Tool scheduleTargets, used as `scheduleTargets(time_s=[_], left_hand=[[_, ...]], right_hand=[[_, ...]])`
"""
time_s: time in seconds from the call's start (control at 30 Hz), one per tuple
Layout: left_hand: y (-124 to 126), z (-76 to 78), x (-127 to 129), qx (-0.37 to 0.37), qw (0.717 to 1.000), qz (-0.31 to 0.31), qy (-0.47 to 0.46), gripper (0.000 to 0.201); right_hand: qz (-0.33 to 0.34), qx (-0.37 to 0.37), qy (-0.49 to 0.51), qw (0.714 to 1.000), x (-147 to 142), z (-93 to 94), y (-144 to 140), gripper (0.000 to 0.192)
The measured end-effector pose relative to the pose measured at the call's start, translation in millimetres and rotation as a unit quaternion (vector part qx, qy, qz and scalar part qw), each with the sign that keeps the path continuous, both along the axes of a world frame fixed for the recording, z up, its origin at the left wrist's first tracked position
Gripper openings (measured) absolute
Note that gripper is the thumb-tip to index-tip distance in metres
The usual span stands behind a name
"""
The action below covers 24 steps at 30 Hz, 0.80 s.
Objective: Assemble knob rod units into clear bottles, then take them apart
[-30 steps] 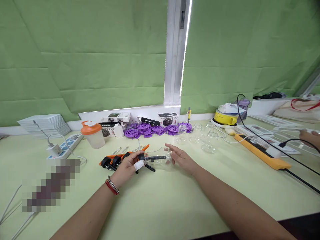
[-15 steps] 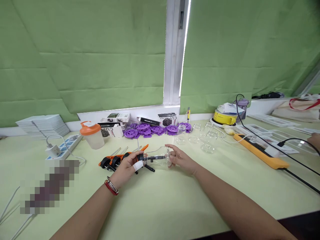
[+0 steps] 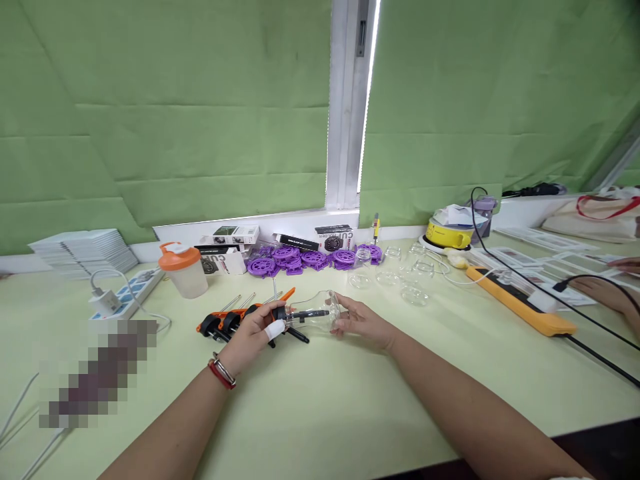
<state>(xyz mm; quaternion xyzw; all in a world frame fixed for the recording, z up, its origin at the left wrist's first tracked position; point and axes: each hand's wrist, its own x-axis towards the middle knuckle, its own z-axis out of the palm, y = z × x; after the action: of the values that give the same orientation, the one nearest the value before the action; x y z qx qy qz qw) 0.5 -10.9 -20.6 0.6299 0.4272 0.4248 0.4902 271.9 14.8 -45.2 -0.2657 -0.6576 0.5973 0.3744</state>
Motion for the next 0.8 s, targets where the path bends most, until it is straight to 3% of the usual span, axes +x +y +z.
scheduleTargets(time_s=[0.13, 0.33, 0.53, 0.7, 0.8], left_hand=[[-1.5, 1.8, 0.8, 0.000, 1.000, -0.006, 0.000, 0.048], [-0.2, 0.5, 2.7, 0.001, 0.999, -0.033, -0.024, 0.049], [-1.1, 2.5, 3.4, -0.002, 0.999, -0.029, -0.030, 0.048], [-0.1, 0.2, 3.0, -0.006, 0.999, -0.021, -0.026, 0.049], [0.3, -0.9, 2.5, 0.000, 0.999, -0.028, -0.026, 0.048]], right_hand=[[-0.021, -0.027, -0.010, 0.999, 1.2, 1.4, -1.0, 0.080], [-0.049, -0.040, -0.022, 0.998, -0.5, -3.3, 1.5, 0.063], [-0.027, -0.028, -0.001, 0.999, -1.0, -4.0, 0.6, 0.062], [-0.018, -0.030, -0.010, 0.999, 1.1, 0.9, -2.2, 0.078], [-0.024, -0.038, -0.016, 0.999, 1.3, 1.2, -1.8, 0.075]])
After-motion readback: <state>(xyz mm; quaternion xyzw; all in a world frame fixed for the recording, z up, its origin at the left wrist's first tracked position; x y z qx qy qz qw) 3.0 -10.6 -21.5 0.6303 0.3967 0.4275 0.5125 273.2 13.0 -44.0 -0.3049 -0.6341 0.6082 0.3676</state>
